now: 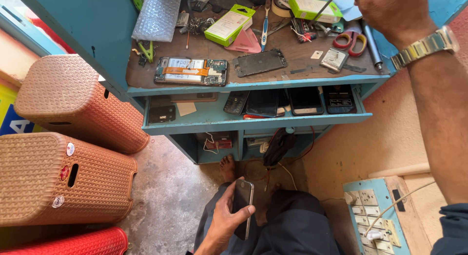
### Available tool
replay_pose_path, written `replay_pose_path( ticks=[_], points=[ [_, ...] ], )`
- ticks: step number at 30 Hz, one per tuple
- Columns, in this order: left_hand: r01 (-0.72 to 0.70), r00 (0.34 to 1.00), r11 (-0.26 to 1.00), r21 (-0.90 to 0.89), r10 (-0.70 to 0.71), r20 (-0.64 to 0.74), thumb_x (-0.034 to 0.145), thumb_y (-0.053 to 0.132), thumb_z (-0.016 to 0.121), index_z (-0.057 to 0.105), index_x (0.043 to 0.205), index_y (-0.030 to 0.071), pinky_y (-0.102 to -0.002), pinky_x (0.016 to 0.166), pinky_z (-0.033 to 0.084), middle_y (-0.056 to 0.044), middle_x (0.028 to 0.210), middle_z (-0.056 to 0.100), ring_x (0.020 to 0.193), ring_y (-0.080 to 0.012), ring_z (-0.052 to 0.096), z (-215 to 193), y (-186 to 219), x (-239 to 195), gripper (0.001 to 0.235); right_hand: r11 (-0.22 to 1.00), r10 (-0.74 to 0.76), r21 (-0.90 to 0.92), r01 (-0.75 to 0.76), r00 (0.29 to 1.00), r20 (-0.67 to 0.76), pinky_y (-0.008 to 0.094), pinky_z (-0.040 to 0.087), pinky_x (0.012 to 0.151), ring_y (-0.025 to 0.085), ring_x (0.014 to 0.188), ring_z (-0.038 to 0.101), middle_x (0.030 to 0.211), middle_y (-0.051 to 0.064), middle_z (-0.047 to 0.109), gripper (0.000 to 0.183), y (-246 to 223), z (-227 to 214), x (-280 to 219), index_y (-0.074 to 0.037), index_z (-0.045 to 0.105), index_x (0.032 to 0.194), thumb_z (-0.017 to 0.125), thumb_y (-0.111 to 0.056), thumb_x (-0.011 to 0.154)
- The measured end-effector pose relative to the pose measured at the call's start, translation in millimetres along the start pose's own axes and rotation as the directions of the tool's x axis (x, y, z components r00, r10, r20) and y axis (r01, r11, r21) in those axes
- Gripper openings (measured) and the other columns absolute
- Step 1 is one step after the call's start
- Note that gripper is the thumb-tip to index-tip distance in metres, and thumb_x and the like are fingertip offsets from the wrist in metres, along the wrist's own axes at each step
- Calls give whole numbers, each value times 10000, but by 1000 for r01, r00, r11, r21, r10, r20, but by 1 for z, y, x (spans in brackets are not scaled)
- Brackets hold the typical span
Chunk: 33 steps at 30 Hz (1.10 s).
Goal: The person disassembles a mobile phone using tools to remove components from the internal chassis.
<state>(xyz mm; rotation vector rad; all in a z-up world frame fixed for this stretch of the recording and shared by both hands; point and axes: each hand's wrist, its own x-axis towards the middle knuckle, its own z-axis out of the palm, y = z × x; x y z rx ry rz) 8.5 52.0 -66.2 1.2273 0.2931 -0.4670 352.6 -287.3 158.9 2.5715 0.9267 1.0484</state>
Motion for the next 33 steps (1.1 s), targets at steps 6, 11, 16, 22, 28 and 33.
replay_pose_path(
  ticks=[6,11,16,22,28,33],
  points=[
    [-22,1000,1000,-5,22,20,689,260,819,391,1529,5,-351,1164,349,-157,1477,561,1431,-233,478,0,1,-1,977,896,168,376,-235,965,202,256,551,580,122,706,709,843,83,744,169,-30,-15,12,-44,711,1000,619,-102,1130],
    [-38,999,999,3,38,7,688,243,820,394,1523,0,-359,1161,346,-170,1472,564,1424,-248,486,-1,-1,0,968,529,279,752,-393,918,283,223,642,658,124,785,752,912,105,742,181,-63,-2,22,4,685,1071,557,-107,1135],
    [-167,986,985,51,168,-19,709,206,818,429,1507,-8,-338,1131,392,-160,1412,606,1346,-229,550,-1,-2,-1,913,422,442,798,-430,866,234,184,653,665,107,816,766,967,113,750,343,-89,-22,-5,4,705,1098,496,-233,1233],
    [-283,944,916,284,319,-89,732,223,826,458,1500,31,-309,1092,432,-117,1320,665,1245,-188,607,17,2,-13,872,-312,749,835,-453,424,509,279,541,513,170,565,634,734,96,661,422,-202,-75,-119,-74,586,959,436,-407,1168],
    [-297,934,900,320,343,-96,720,241,843,486,1485,42,-303,1025,485,-104,1225,712,1147,-175,653,44,5,-30,867,-772,442,528,-354,298,846,231,593,670,176,778,706,900,71,669,300,-293,-102,-232,-42,478,1205,637,-114,961],
    [-385,909,852,354,416,-13,736,256,848,477,1498,35,-321,1057,485,-118,1217,722,1169,-191,674,62,-1,-43,876,-794,493,577,-189,354,795,201,501,527,196,652,635,854,148,650,359,-328,-130,-287,-2,476,1324,618,-244,1100]
  ],
)
